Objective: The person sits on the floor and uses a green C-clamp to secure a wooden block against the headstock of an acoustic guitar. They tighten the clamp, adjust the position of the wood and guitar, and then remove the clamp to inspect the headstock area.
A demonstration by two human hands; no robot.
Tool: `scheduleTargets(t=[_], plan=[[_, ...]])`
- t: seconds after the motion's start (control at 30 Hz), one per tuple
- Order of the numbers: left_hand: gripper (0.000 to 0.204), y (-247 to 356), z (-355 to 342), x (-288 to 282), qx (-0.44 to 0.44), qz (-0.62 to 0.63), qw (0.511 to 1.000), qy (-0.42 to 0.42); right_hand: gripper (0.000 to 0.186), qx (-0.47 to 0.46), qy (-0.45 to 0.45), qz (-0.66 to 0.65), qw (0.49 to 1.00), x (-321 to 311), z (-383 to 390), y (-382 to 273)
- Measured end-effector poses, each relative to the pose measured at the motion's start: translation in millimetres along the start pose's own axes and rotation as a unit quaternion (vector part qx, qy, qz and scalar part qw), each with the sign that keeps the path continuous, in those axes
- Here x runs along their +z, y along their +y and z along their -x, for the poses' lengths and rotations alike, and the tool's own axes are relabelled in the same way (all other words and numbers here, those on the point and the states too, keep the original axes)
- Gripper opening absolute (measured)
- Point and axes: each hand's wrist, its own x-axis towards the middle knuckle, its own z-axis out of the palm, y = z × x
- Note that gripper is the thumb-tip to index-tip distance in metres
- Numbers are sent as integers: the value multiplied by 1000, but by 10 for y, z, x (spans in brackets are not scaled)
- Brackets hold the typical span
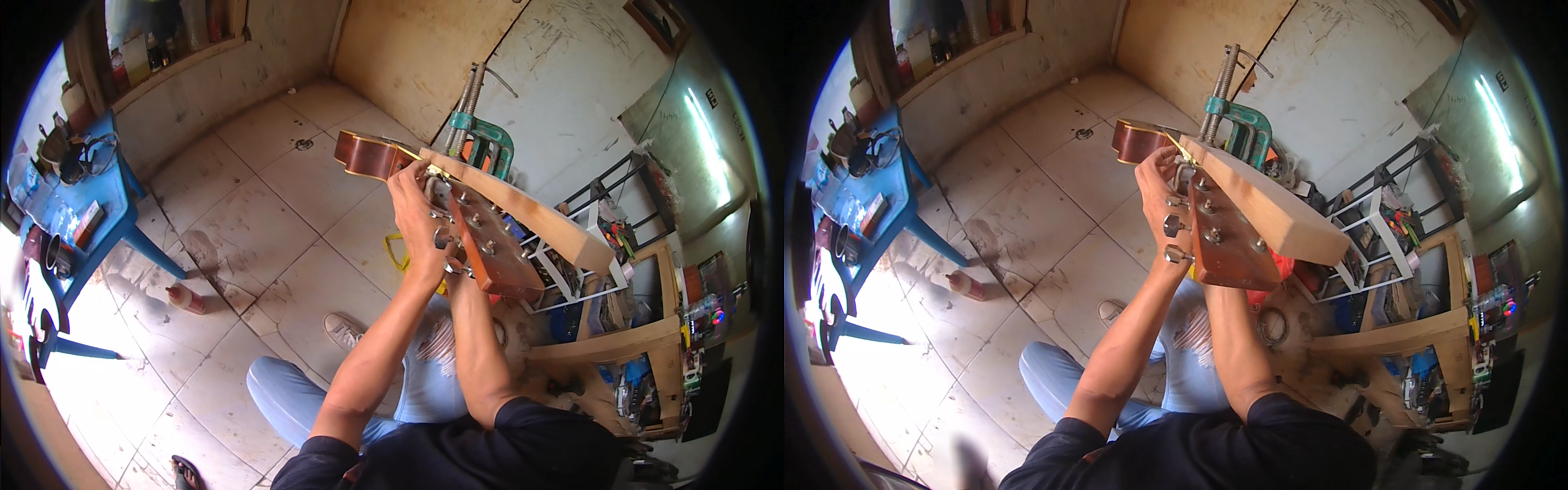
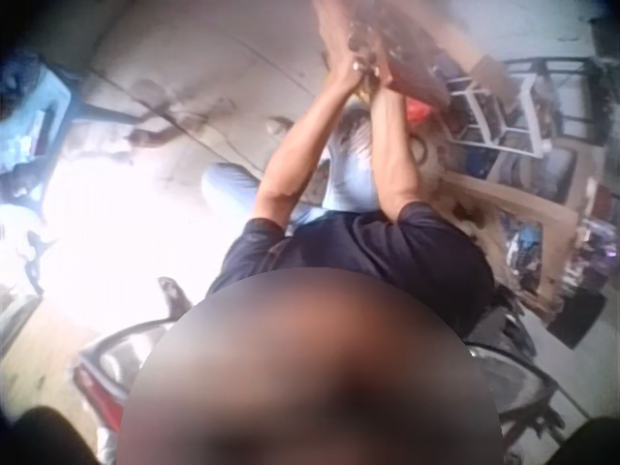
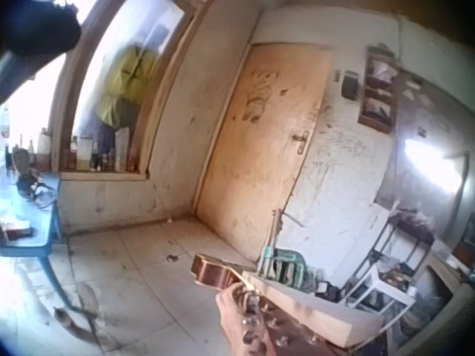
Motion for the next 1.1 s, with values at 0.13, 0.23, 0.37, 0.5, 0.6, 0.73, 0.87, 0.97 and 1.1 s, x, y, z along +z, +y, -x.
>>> scheduleTargets(t=[0.13, 0.23, 0.37, 0.5, 0.6, 0.73, 0.87, 0.97, 1.1], plan=[[51, 47, -107, -94, -6, -19, 999, -43, 65, 10, -8, -23, 1000, 84, -46, -1], [50, 92, -282, -239, 25, -42, 996, -75, 65, 22, -19, -48, 998, 185, -101, 53], [51, 93, -561, -449, 88, -21, 989, -121, 65, 50, -29, -88, 994, 317, -211, 194], [47, -32, -823, -702, 83, 33, 979, -183, 66, 51, -9, -106, 993, 462, -325, 366], [50, -326, -933, -1019, 81, 39, 955, -284, 61, 58, 60, -94, 992, 666, -294, 470], [65, -278, -947, -1102, 153, -141, 941, -266, 60, 29, 88, -20, 995, 922, -128, 543], [71, -193, -1057, -1189, -120, 319, 892, -299, 54, 31, 149, -19, 988, 1179, -32, 606], [77, -199, -1030, -1244, 3, 107, 949, -297, 68, 50, 138, -8, 989, 1165, 15, 679], [87, -809, -1291, -1672, -23, 108, 955, -275, 78, 58, 134, -11, 989, 1347, 82, 717]])
